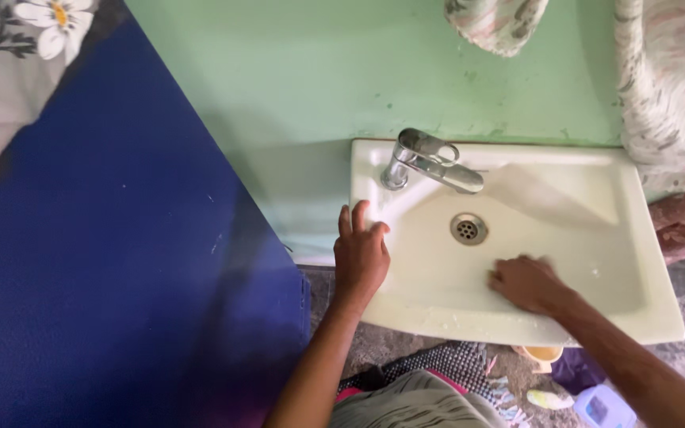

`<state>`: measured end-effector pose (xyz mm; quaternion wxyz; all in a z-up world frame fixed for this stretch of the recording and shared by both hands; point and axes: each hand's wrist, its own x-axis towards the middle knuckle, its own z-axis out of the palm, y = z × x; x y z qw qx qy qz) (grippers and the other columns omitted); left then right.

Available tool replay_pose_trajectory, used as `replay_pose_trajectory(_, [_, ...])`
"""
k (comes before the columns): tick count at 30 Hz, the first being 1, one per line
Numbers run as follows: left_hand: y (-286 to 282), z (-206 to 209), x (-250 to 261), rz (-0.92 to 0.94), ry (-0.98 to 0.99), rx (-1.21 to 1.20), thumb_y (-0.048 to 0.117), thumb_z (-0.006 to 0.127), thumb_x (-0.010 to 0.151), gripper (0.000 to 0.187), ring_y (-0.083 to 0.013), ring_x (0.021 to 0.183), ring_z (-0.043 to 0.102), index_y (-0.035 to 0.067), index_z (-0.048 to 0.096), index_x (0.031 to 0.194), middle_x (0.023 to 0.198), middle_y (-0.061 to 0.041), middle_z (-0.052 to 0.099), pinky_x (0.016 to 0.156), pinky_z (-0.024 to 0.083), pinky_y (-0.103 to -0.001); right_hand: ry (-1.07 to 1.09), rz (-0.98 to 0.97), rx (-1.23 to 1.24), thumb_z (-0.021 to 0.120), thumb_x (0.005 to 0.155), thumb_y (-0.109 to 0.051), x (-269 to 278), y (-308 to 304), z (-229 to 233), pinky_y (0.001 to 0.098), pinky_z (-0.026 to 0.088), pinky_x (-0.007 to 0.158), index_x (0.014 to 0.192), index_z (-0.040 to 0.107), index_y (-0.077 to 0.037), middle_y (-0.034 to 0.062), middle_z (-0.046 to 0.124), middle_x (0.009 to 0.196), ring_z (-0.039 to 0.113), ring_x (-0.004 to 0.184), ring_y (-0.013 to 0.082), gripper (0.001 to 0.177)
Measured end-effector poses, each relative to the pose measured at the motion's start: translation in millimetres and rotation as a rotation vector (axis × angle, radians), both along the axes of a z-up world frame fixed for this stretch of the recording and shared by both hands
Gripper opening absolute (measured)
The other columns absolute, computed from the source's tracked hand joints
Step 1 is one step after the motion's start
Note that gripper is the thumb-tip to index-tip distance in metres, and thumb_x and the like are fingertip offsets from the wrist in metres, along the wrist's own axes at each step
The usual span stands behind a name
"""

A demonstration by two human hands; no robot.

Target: The person cleans a white sink and faucet using a sponge, scrubs the basin and edges, and rinses the surfaces and their hands with water from the tap and a cup.

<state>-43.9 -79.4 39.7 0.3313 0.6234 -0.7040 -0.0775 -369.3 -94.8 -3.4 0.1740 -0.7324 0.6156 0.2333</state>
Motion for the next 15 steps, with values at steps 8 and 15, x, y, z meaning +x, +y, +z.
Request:
replay_pose_trajectory(8, [3,-1,3,0.007,0.02,-0.041,0.003,0.068,0.083,0.009,-0.0473,0.137,0.043,0.006,0.076,0.087,0.144,-0.016,0.048,0.096,0.053,-0.051,-0.394,0.061,0.279,0.038,0.102,-0.06,10,5,-34,0.0485,0.03,0.121,0.15,0.038,-0.009,0.0159,0.029,0.16,0.033,0.145,0.0328,0.07])
replay_pose_trajectory(15, [-1,-4,0,0.014,0.022,-0.026,0.004,0.067,0.085,0.009,-0.0477,0.137,0.043,0.006,0.075,0.089,0.142,-0.017,0.048,0.096,0.053,-0.051,-0.415,0.008,0.007,0.033,0.107,-0.046,181,57,29,0.0462,0.05,0.11,0.131,0.061,-0.007,0.0202,0.069,0.129,0.067,0.12,0.0354,0.054])
